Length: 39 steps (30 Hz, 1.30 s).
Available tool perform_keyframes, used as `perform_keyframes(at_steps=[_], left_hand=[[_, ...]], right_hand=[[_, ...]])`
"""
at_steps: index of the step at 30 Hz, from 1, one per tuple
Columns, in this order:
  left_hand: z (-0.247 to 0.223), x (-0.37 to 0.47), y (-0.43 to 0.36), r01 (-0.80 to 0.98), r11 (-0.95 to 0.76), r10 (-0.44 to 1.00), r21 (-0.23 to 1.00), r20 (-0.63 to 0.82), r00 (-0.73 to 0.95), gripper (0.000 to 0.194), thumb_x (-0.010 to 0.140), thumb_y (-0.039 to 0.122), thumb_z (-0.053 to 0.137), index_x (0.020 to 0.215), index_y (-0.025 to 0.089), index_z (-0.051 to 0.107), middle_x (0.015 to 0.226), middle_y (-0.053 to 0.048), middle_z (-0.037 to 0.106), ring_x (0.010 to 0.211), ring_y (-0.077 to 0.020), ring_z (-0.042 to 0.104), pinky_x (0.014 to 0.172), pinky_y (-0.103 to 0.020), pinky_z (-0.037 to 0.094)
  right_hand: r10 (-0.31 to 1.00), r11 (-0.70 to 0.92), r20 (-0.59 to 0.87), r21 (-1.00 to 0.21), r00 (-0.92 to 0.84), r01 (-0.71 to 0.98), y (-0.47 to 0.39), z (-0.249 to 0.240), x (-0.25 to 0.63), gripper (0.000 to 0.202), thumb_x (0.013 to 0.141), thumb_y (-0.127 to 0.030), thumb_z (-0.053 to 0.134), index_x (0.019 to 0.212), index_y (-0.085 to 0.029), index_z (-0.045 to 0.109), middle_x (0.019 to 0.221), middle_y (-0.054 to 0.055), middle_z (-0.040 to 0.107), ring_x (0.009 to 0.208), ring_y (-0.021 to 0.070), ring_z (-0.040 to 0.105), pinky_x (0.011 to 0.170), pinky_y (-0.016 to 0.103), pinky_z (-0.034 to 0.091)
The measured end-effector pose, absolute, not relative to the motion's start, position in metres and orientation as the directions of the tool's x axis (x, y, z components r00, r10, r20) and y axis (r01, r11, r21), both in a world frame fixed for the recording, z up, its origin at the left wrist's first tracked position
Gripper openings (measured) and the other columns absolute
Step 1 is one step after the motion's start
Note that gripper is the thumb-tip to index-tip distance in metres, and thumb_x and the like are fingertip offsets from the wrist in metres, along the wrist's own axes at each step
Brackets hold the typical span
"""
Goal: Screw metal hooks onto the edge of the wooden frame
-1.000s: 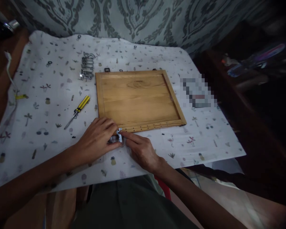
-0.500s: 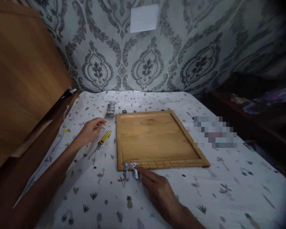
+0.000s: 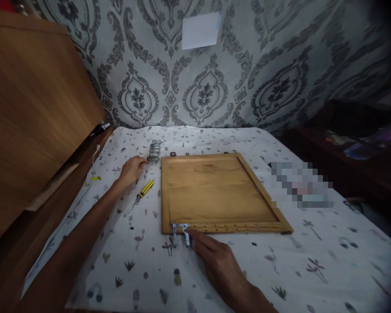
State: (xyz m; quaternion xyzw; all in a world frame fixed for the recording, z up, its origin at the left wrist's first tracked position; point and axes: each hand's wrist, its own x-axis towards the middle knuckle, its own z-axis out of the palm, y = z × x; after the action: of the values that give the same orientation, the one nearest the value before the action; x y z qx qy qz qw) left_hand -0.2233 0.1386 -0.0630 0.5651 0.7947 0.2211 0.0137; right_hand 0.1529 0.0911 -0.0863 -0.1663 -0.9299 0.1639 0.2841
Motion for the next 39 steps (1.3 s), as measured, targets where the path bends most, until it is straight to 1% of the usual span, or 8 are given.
perform_keyframes(at_steps=[6,13,20,24,28,33,37,39], left_hand=[[-0.061,-0.22,0.142,0.919,0.294,0.906,0.265,0.229,-0.356,0.024,0.091,0.02,0.054,0.1,0.023,0.076,0.109,-0.008,0.072,0.102,-0.0264,0.066,0.086,-0.033,0.05],[-0.052,-0.227,0.143,0.938,0.255,0.932,0.234,0.197,-0.303,0.013,0.085,0.018,0.058,0.087,0.022,0.07,0.1,-0.007,0.071,0.097,-0.0248,0.064,0.083,-0.031,0.048],[-0.049,-0.233,0.143,0.941,0.233,0.947,0.245,0.163,-0.277,0.016,0.088,0.022,0.052,0.091,0.022,0.068,0.102,-0.007,0.069,0.099,-0.027,0.061,0.09,-0.036,0.045],[-0.047,-0.225,0.143,0.923,0.292,0.921,0.251,0.188,-0.342,0.017,0.091,0.026,0.053,0.096,0.022,0.068,0.099,-0.008,0.07,0.097,-0.028,0.061,0.09,-0.039,0.046],[-0.042,-0.214,0.143,0.905,0.35,0.903,0.24,0.169,-0.395,0.012,0.088,0.021,0.056,0.09,0.018,0.067,0.1,-0.008,0.071,0.1,-0.0255,0.06,0.095,-0.038,0.046],[-0.037,-0.215,0.144,0.902,0.334,0.912,0.273,0.149,-0.382,0.012,0.085,0.019,0.055,0.084,0.018,0.067,0.083,-0.001,0.07,0.096,-0.0202,0.061,0.097,-0.032,0.045],[-0.031,-0.219,0.144,0.879,0.346,0.898,0.328,0.155,-0.411,0.014,0.08,0.02,0.059,0.066,0.022,0.061,0.067,0.002,0.063,0.097,-0.0212,0.065,0.095,-0.032,0.045],[-0.025,-0.216,0.139,0.869,0.335,0.896,0.364,0.163,-0.413,0.014,0.08,0.023,0.062,0.066,0.022,0.062,0.066,0.003,0.062,0.097,-0.0213,0.065,0.096,-0.034,0.046]], right_hand=[[0.401,0.888,0.476,-0.413,-0.783,0.203,0.091,-0.087,0.154,0.046,0.081,0.009,0.037,0.089,-0.016,0.074,0.118,0.012,0.08,0.096,0.0207,0.081,0.084,0.028,0.069],[0.396,0.89,0.442,-0.402,-0.805,0.217,0.091,-0.085,0.155,0.044,0.081,0.008,0.04,0.091,-0.018,0.074,0.123,0.009,0.078,0.101,0.0218,0.08,0.084,0.032,0.07],[0.414,0.873,0.375,-0.423,-0.83,0.244,0.089,-0.087,0.157,0.039,0.087,0.005,0.041,0.093,-0.016,0.073,0.129,0.01,0.076,0.107,0.0218,0.078,0.089,0.035,0.068],[0.418,0.867,0.361,-0.434,-0.834,0.247,0.088,-0.088,0.156,0.042,0.085,0.005,0.039,0.096,-0.017,0.073,0.131,0.01,0.075,0.107,0.023,0.078,0.087,0.037,0.068],[0.43,0.854,0.341,-0.455,-0.836,0.253,0.088,-0.088,0.156,0.045,0.083,0.006,0.039,0.096,-0.017,0.075,0.133,0.008,0.074,0.107,0.0235,0.078,0.088,0.038,0.068],[0.435,0.856,0.334,-0.44,-0.836,0.27,0.089,-0.088,0.156,0.041,0.089,0.002,0.039,0.096,-0.017,0.075,0.132,0.007,0.074,0.104,0.0227,0.078,0.085,0.036,0.068],[0.431,0.848,0.321,-0.465,-0.843,0.256,0.089,-0.088,0.157,0.044,0.086,0.004,0.039,0.097,-0.018,0.076,0.134,0.006,0.073,0.103,0.0217,0.078,0.084,0.036,0.068],[0.424,0.853,0.328,-0.458,-0.844,0.25,0.089,-0.089,0.157,0.045,0.084,0.005,0.039,0.097,-0.017,0.076,0.135,0.007,0.072,0.103,0.0218,0.077,0.084,0.036,0.067]])
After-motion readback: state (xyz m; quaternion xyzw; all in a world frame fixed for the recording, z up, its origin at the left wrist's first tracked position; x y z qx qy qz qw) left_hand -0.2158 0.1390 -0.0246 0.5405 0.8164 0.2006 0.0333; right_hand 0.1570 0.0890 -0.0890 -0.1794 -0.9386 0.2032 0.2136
